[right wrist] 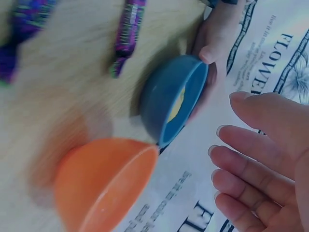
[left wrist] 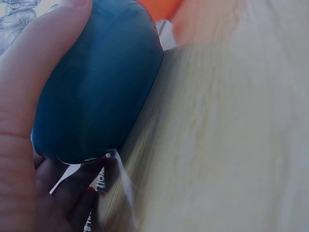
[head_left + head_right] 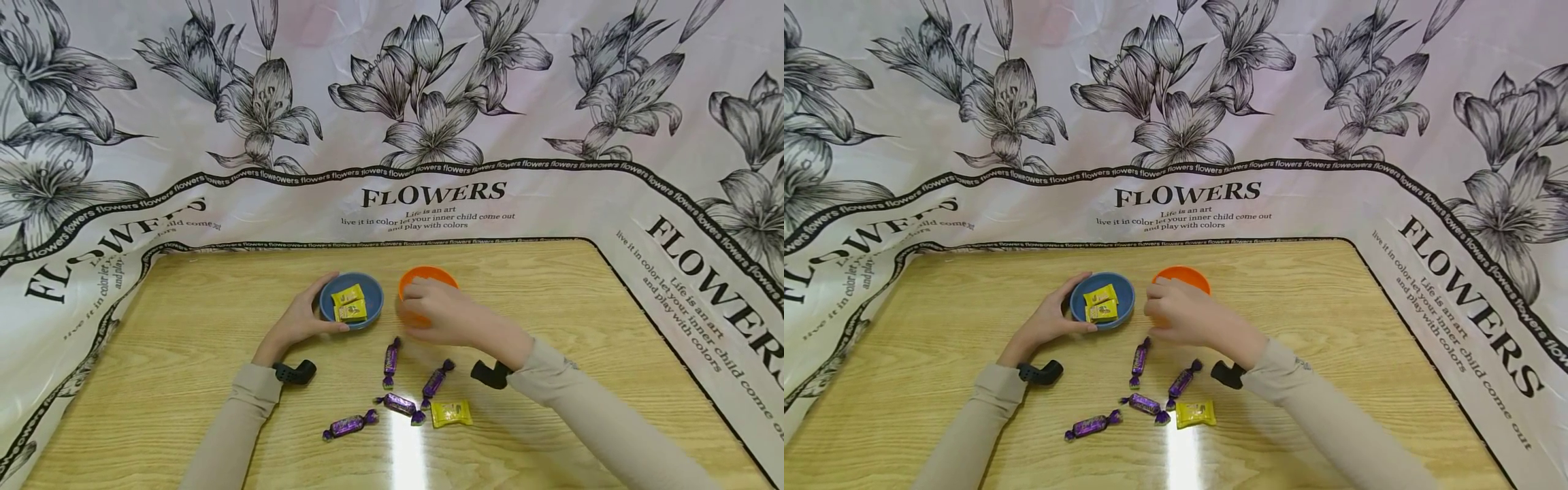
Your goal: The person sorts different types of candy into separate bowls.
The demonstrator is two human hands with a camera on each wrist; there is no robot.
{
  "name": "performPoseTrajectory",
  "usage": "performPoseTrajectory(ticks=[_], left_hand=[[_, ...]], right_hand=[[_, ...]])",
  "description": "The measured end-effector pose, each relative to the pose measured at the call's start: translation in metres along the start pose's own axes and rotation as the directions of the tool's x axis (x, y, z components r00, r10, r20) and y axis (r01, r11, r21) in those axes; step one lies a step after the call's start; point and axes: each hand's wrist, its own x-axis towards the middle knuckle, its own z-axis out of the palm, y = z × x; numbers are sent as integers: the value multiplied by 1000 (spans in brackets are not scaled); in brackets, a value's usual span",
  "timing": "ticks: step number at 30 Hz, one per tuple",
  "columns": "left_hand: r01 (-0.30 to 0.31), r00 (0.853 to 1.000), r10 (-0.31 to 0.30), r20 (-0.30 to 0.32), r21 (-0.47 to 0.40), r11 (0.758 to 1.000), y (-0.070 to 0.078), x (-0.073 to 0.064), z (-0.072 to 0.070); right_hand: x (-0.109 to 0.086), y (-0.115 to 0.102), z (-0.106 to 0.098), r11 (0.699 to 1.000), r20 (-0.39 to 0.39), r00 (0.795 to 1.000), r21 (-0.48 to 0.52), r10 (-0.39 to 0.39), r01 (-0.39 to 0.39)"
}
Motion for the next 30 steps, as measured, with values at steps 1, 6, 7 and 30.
performPoseTrajectory(ticks=[1,6,7,30], left_hand=[[-2,1000,2,-1,-5,1000,-1,0,0],[-17,1000,17,-8,-16,1000,-2,-2,-1],[-18,1000,18,-8,-14,1000,-2,-2,-1],[8,1000,-8,-11,2,1000,0,1,1]], right_hand=[[-7,0,-1,1000,-9,1000,11,5,-5],[-39,-1,-5,994,-3,998,89,62,-61],[-45,-2,-5,992,9,997,98,78,-78],[-109,-50,18,920,396,877,159,273,-358]])
